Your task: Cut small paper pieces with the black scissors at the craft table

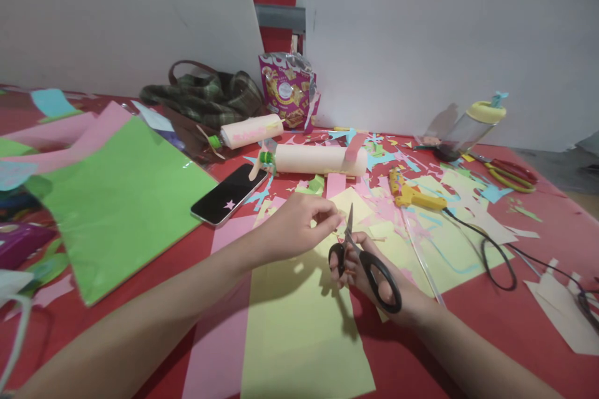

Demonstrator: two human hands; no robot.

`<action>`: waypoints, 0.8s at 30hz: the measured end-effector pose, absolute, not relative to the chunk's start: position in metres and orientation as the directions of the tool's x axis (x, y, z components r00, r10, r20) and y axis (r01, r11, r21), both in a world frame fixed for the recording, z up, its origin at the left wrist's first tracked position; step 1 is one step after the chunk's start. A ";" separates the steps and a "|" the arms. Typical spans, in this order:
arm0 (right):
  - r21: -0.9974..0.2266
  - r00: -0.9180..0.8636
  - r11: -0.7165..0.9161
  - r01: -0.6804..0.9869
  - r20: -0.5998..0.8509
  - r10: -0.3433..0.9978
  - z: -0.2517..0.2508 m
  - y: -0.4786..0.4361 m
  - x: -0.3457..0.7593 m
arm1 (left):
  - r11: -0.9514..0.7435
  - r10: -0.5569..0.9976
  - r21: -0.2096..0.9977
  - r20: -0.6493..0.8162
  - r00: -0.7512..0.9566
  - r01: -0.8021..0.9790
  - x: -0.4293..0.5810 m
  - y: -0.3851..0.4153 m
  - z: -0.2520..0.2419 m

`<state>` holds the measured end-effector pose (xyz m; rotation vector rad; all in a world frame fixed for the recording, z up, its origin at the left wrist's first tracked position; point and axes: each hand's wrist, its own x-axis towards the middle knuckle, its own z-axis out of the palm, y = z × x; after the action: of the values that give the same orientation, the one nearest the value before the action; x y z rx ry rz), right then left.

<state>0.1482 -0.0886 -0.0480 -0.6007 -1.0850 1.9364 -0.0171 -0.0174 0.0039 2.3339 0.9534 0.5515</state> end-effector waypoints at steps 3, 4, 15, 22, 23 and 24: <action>-0.861 -0.545 -0.288 -0.420 -0.014 0.838 -0.049 -0.089 0.148 | -0.588 0.734 0.631 0.154 0.661 0.506 -0.017 -0.018 0.005; -0.861 -0.545 -0.288 -0.419 -0.016 0.839 -0.049 -0.090 0.148 | -0.586 0.735 0.633 0.153 0.661 0.506 -0.017 -0.018 0.005; -0.869 -0.536 -0.294 -0.398 -0.040 0.843 -0.047 -0.089 0.148 | -0.578 0.735 0.646 0.146 0.663 0.499 -0.017 -0.018 0.007; -0.874 -0.537 -0.289 -0.389 -0.040 0.843 -0.046 -0.089 0.148 | -0.578 0.729 0.648 0.136 0.671 0.496 -0.018 -0.018 0.009; -0.875 -0.537 -0.290 -0.389 -0.041 0.842 -0.046 -0.089 0.148 | -0.579 0.729 0.647 0.136 0.671 0.497 -0.018 -0.018 0.009; -0.875 -0.538 -0.291 -0.388 -0.041 0.842 -0.046 -0.090 0.148 | -0.580 0.729 0.645 0.137 0.671 0.498 -0.018 -0.018 0.010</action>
<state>0.1480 -0.0896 -0.0459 -0.6560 -1.1035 1.9189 -0.0182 -0.0182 0.0100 2.3099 0.9436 0.5279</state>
